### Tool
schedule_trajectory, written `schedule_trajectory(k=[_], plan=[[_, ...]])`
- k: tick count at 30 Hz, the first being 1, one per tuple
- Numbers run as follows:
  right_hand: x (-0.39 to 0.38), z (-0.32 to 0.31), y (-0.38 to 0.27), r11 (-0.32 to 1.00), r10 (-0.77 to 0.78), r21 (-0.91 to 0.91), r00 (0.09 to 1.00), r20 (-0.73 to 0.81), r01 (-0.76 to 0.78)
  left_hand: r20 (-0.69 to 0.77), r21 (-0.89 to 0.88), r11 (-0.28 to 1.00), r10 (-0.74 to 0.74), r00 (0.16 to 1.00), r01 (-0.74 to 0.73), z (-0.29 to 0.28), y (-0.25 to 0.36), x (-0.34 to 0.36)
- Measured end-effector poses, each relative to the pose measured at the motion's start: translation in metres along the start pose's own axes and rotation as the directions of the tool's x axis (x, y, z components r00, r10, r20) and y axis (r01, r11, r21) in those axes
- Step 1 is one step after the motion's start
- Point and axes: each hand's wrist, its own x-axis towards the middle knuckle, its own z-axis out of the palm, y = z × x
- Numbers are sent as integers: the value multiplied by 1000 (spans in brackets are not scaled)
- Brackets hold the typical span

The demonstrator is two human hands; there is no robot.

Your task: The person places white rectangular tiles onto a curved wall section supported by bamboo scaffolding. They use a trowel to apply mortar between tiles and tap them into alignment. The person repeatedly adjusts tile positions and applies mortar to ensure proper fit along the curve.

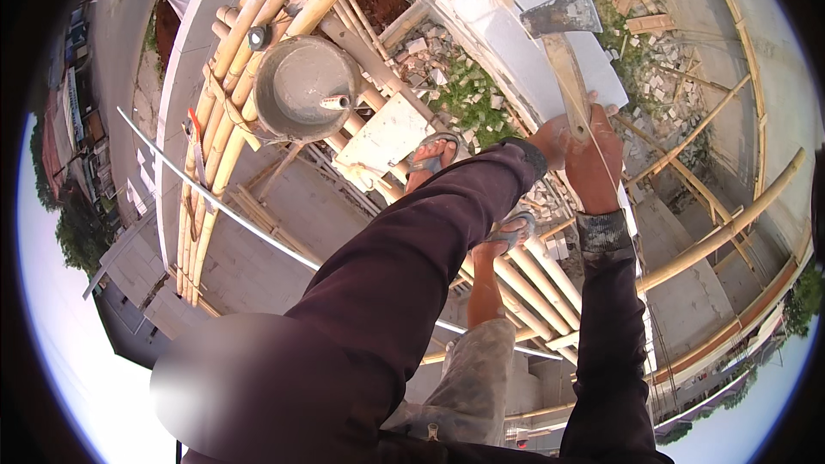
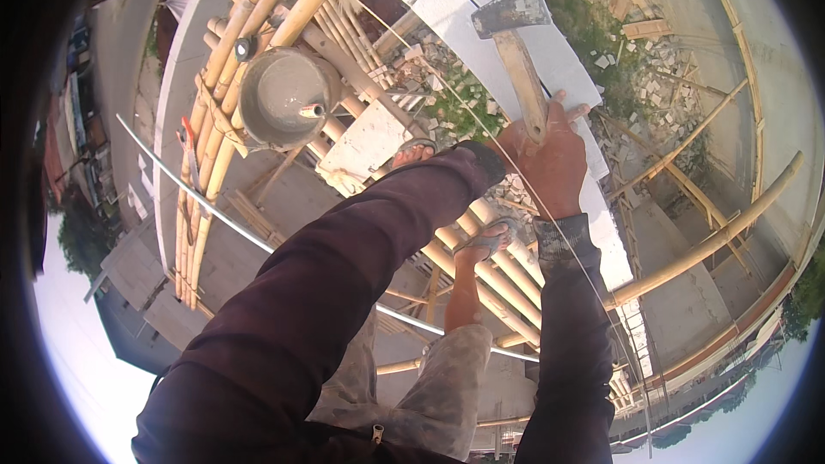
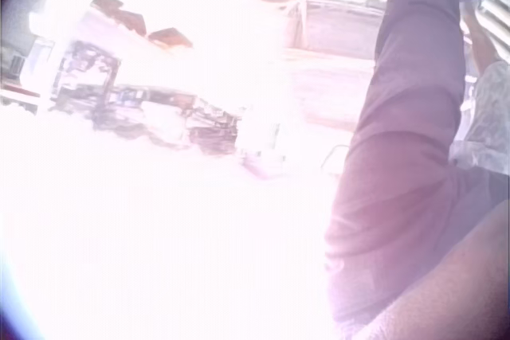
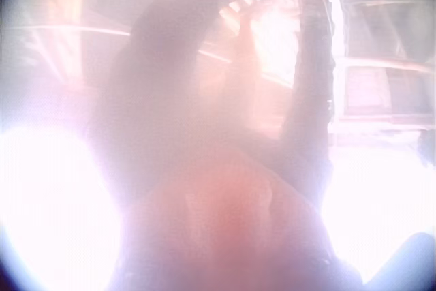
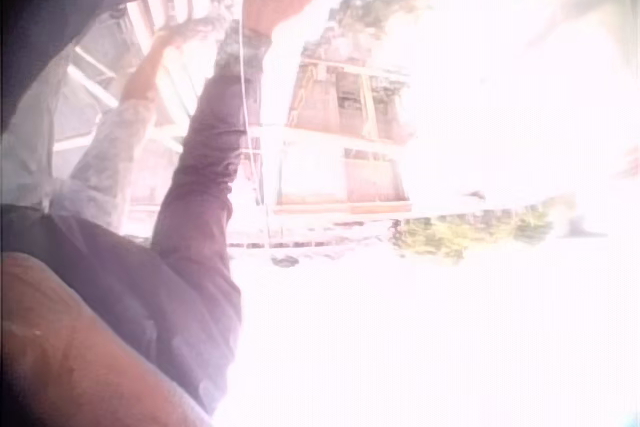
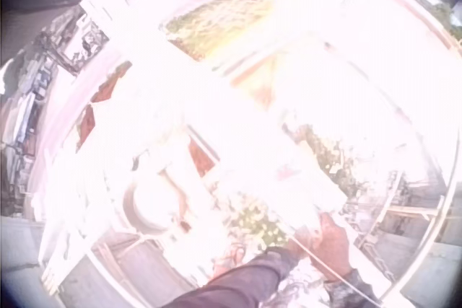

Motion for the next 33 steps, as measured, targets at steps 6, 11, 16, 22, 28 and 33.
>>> schedule_trajectory(k=[6,11,16,22,28,33], plan=[[-134,-24,32,635,572,620,820,22,-460,492,867,18,-183,851,-497,-1,31,23],[-236,-43,81,102,901,916,426,80,-387,453,859,-97,-310,836,-502,12,42,27],[-305,-23,160,-162,933,917,245,262,-364,472,731,-246,-490,733,-636,26,50,41],[-361,83,262,689,590,558,805,-62,-462,388,584,-365,-659,644,-725,44,49,49],[-334,198,298,820,536,-34,786,-309,-572,473,605,-261,-642,603,-752,40,33,57],[-323,186,294,682,670,105,561,-486,-724,521,658,-161,-608,599,-735,34,34,63]])
